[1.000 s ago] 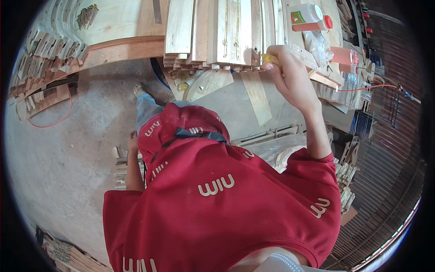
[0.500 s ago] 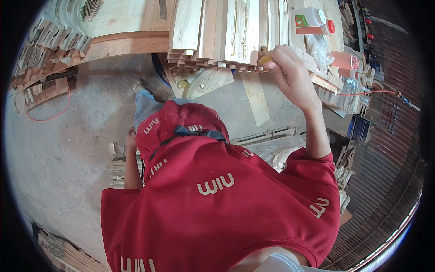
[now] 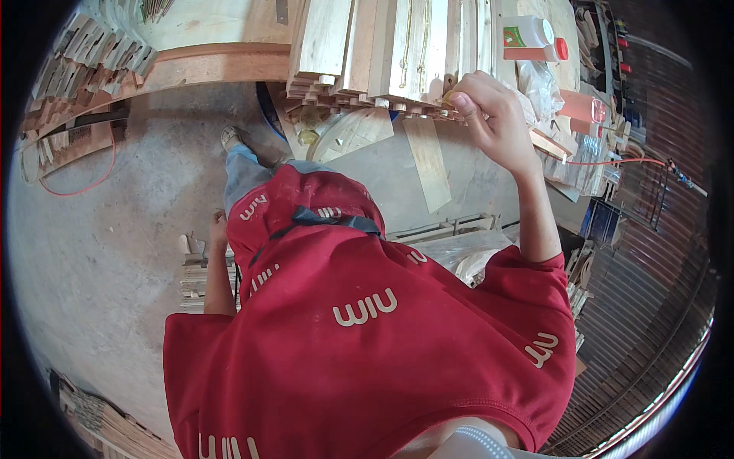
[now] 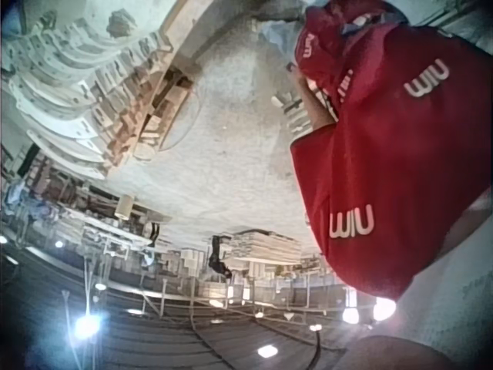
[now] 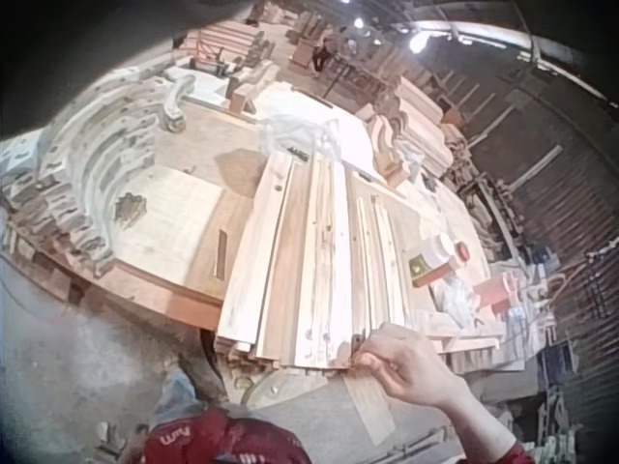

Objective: The recorder is sorting, checking, and preparing wooden curved furniture components on a workshop table.

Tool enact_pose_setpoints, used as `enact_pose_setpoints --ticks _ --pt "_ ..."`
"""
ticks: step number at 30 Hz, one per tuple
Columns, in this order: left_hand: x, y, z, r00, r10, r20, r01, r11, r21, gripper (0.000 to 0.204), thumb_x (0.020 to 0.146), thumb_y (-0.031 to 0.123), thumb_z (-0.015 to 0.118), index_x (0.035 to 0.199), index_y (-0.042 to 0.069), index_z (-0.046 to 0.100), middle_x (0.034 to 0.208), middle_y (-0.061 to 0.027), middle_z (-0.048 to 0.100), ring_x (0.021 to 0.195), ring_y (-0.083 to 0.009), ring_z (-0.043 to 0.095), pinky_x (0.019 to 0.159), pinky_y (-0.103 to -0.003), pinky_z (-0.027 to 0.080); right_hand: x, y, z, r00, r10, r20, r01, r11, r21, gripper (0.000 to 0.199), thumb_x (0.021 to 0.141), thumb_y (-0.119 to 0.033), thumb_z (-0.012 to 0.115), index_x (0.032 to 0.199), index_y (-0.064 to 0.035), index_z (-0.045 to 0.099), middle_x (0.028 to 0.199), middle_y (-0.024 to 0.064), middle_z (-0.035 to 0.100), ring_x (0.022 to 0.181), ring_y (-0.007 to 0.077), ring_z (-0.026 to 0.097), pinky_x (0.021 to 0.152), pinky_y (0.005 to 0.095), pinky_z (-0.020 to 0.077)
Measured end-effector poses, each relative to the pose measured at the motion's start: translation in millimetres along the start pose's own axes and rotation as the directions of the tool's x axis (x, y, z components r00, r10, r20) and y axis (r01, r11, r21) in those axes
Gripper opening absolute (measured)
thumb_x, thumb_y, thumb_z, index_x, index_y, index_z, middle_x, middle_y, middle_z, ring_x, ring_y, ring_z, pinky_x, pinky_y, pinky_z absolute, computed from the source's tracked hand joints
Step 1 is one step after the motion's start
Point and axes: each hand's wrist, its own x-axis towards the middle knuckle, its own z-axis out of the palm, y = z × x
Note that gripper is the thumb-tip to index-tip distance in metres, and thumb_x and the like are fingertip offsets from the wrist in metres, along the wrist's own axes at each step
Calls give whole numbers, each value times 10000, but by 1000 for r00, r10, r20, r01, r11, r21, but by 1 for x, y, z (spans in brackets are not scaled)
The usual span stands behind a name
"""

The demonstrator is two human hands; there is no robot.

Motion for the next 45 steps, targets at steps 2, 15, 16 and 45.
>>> enact_pose_setpoints --ticks 2,15,16,45 --pt "0 -2 -1 1000 -12 9 12 1000 11 321 844 235 467 1046 -1 549 948 -157 617 888 -233 582 778 -322 437 1 1 0 1000 -4 -9 5 1000 6 217 861 -189 521 733 -14 537 646 113 488 645 278 489 583 354 396" --pt "-2 -3 -1 1000 3 -2 -3 1000 6 313 844 248 480 1039 19 566 923 -146 625 865 -218 592 757 -316 445 8 6 -4 1000 11 17 -12 999 35 231 867 -191 507 751 0 562 629 126 482 602 277 483 561 345 387" --pt "3 -15 -4 1000 20 -18 -19 998 58 311 844 247 480 1035 18 567 920 -145 625 862 -216 591 755 -315 446 11 6 -4 1000 -12 17 11 999 35 230 868 -190 504 756 1 566 627 127 484 597 279 484 558 346 387" --pt "-12 45 -4 998 41 -39 -45 995 -90 247 845 157 490 1007 -20 548 823 -74 596 740 -144 538 674 -288 445 125 95 -38 989 21 -144 -16 999 37 347 913 -272 465 716 12 450 534 49 264 508 107 263 467 289 265"
